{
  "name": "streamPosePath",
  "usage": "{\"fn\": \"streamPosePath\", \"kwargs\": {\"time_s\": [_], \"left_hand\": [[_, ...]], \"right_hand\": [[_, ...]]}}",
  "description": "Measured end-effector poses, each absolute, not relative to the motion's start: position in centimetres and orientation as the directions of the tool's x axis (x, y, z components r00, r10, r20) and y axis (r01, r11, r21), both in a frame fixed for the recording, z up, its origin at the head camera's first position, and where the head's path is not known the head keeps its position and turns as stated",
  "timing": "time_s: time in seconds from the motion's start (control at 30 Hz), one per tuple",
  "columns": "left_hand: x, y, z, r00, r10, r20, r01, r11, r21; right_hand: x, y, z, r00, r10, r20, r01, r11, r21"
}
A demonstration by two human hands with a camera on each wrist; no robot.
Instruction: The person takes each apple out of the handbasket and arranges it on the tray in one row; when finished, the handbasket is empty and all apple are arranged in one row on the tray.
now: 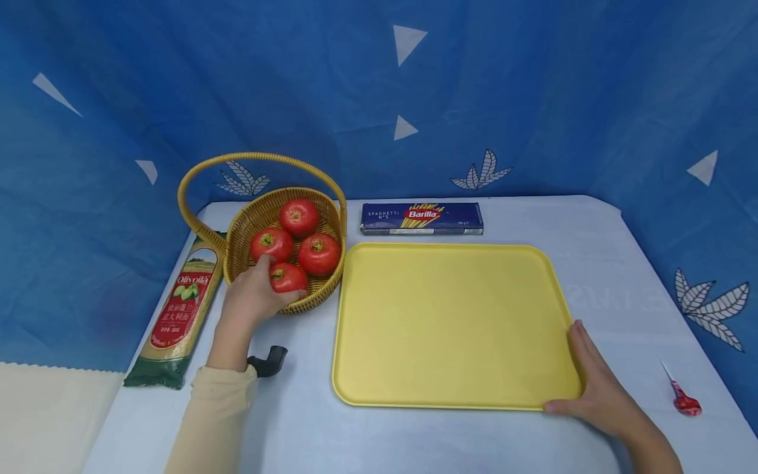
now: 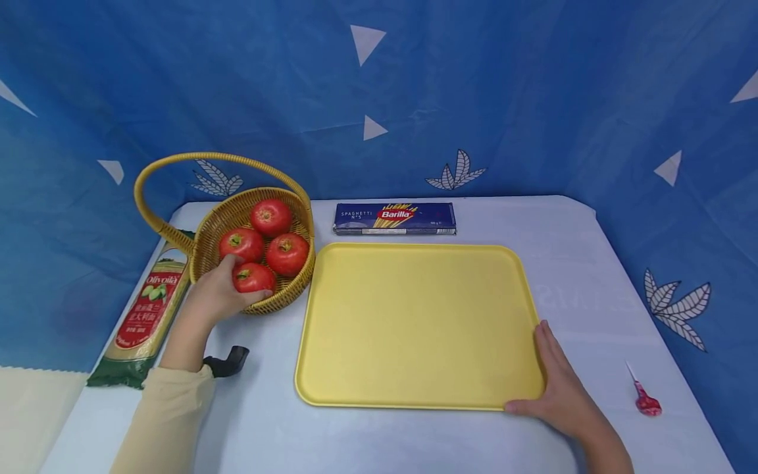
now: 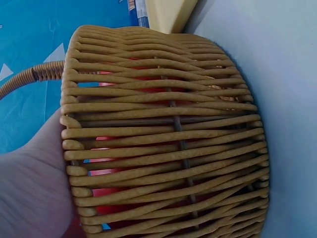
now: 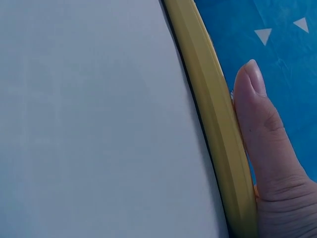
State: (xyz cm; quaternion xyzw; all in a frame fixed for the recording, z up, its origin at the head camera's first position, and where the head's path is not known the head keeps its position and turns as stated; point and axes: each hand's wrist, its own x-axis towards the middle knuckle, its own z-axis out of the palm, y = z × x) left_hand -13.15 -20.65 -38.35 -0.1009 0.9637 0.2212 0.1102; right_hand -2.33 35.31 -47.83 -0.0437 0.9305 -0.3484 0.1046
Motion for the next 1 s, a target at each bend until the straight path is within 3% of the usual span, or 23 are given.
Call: {"fn": "streamPosePath", "kwargs": {"time_s": [0.27,0.47,0.73,1.0], "left_hand": [[-13.4,-20.7,-38.5,-0.961,-0.13,-0.245,-0.22,0.895,0.387],[-13.0,-20.7,-38.8,-0.969,-0.166,-0.184,-0.234,0.857,0.46],[-12.1,-20.4,-39.3,-0.975,-0.221,-0.012,-0.192,0.817,0.544],[-10.4,-19.0,-37.0,-0.94,-0.277,0.2,-0.098,0.779,0.619]], "right_hand": [[-2.2,35.5,-48.0,-0.977,-0.157,-0.146,-0.021,0.748,-0.663],[-2.2,35.5,-48.2,-0.977,-0.148,-0.154,-0.01,0.753,-0.658],[-2.3,35.4,-48.3,-0.974,-0.145,-0.174,0.005,0.753,-0.658],[-2.4,35.6,-48.3,-0.974,-0.141,-0.175,0.007,0.757,-0.653]]}}
